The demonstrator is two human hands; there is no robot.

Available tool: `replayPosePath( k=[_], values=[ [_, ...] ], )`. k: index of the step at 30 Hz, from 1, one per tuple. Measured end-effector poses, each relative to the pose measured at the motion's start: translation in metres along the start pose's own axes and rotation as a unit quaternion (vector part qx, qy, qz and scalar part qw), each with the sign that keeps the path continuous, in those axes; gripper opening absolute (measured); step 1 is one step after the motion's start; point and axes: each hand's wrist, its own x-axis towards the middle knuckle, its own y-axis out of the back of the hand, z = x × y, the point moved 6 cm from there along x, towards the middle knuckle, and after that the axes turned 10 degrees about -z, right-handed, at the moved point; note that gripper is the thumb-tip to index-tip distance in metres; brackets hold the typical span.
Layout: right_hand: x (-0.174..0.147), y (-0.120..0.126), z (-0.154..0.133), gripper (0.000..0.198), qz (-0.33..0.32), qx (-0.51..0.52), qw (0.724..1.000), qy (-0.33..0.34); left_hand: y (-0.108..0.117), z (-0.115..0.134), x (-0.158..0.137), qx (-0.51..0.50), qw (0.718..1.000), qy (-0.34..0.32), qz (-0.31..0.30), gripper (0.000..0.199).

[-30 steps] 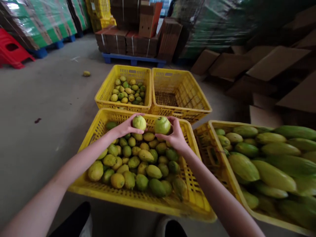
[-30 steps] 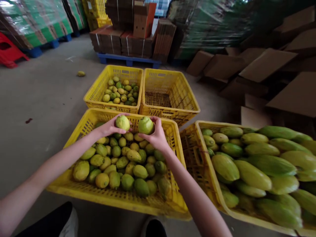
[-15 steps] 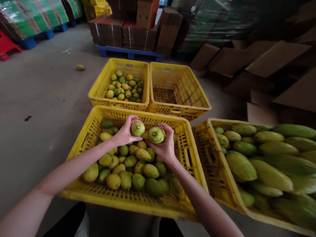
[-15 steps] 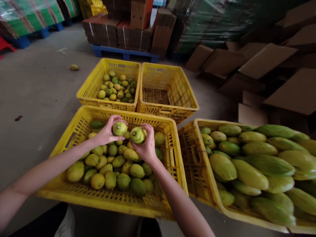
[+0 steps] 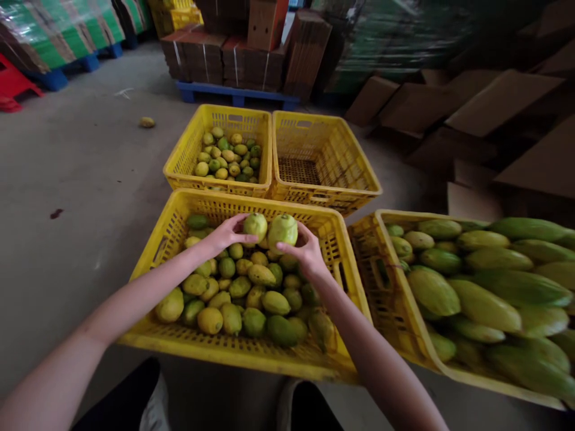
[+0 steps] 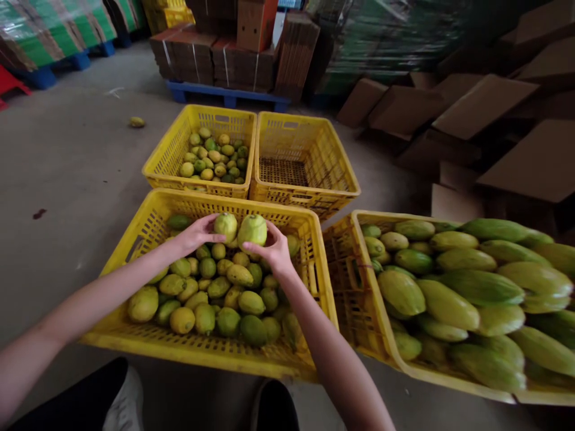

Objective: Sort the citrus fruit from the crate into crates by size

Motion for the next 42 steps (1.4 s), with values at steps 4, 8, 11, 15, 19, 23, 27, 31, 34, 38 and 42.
replayPosePath(
  k=[4,8,11,15,19,23,27,31,34,38,42],
  values=[
    [0.002,-0.005,0.016,0.046,0.000,0.233,0.969,-0.080,0.001,-0.016,-0.001,-0.203,0.975,0.088,0.032,0.029],
    [0.003,-0.009,0.022,0.022,-0.019,0.344,0.931,-0.120,-0.009,-0.017,-0.007,-0.328,0.931,0.147,0.055,0.024],
    [0.001,-0.011,0.020,0.018,-0.034,0.372,0.918,-0.132,-0.015,-0.009,-0.010,-0.388,0.908,0.140,0.067,0.041],
    [-0.002,-0.016,0.023,0.023,-0.022,0.374,0.916,-0.140,-0.013,-0.003,-0.012,-0.396,0.904,0.121,0.109,0.046],
    [-0.004,-0.019,0.031,0.023,0.019,0.347,0.923,-0.165,-0.011,-0.003,-0.011,-0.376,0.914,0.121,0.099,0.054],
    [-0.006,-0.017,0.032,0.021,0.016,0.352,0.915,-0.195,-0.009,-0.004,-0.009,-0.390,0.910,0.101,0.093,0.053],
    [-0.005,-0.013,0.028,0.018,0.024,0.379,0.906,-0.190,-0.006,-0.009,-0.008,-0.372,0.914,0.101,0.128,0.037],
    [-0.007,-0.016,0.034,0.016,0.049,0.376,0.894,-0.239,-0.010,-0.012,-0.006,-0.384,0.909,0.105,0.122,0.037],
    [-0.009,-0.019,0.042,0.014,0.052,0.365,0.889,-0.273,-0.013,-0.013,-0.006,-0.393,0.905,0.116,0.117,0.040],
    [-0.008,-0.023,0.041,0.025,0.013,0.395,0.885,-0.246,-0.014,-0.011,-0.010,-0.391,0.905,0.118,0.119,0.041],
    [-0.007,-0.016,0.038,0.022,0.026,0.403,0.889,-0.215,-0.009,-0.015,-0.012,-0.388,0.903,0.124,0.135,0.037]
  ],
)
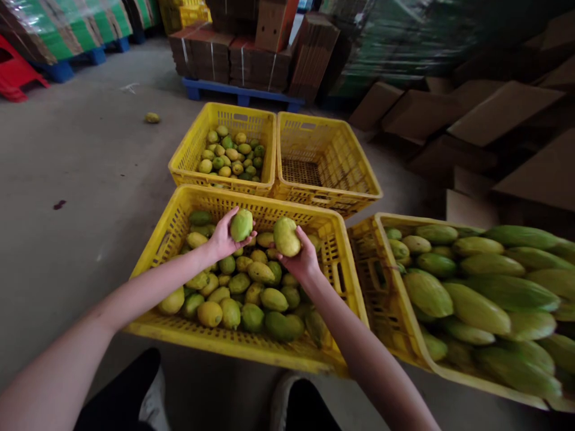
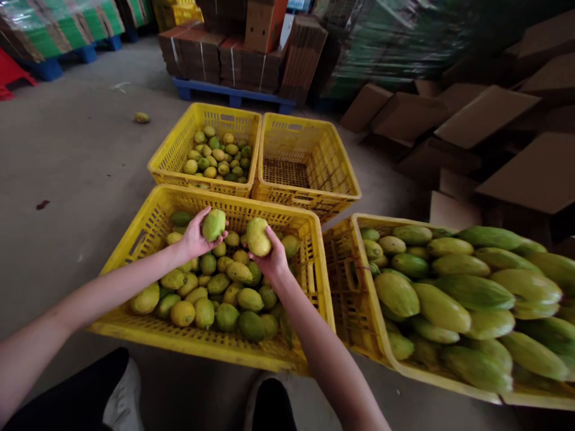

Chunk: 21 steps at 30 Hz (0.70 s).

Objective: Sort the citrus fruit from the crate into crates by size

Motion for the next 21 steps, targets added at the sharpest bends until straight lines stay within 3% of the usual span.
replayPosePath(
  k=[4,7,12,17,21],
  values=[
    [0.004,0.004,0.005,0.025,0.002,0.006,1.000,-0.021,0.006,-0.009,0.006,0.001,0.999,0.037,0.001,0.043],
    [0.006,0.007,0.010,0.023,0.015,0.007,0.999,-0.032,0.008,-0.013,0.010,0.006,1.000,0.029,0.002,0.044],
    [0.004,0.003,0.007,0.020,0.020,0.020,1.000,0.005,0.008,-0.018,0.011,0.001,1.000,0.026,0.006,0.048],
    [0.001,-0.003,0.010,0.027,-0.023,0.009,1.000,-0.005,0.002,-0.021,0.009,0.061,0.996,0.019,-0.055,0.018],
    [-0.003,-0.002,0.004,0.046,-0.009,-0.071,0.996,0.056,0.000,-0.012,0.007,0.198,0.975,-0.049,-0.091,0.061]
  ],
)
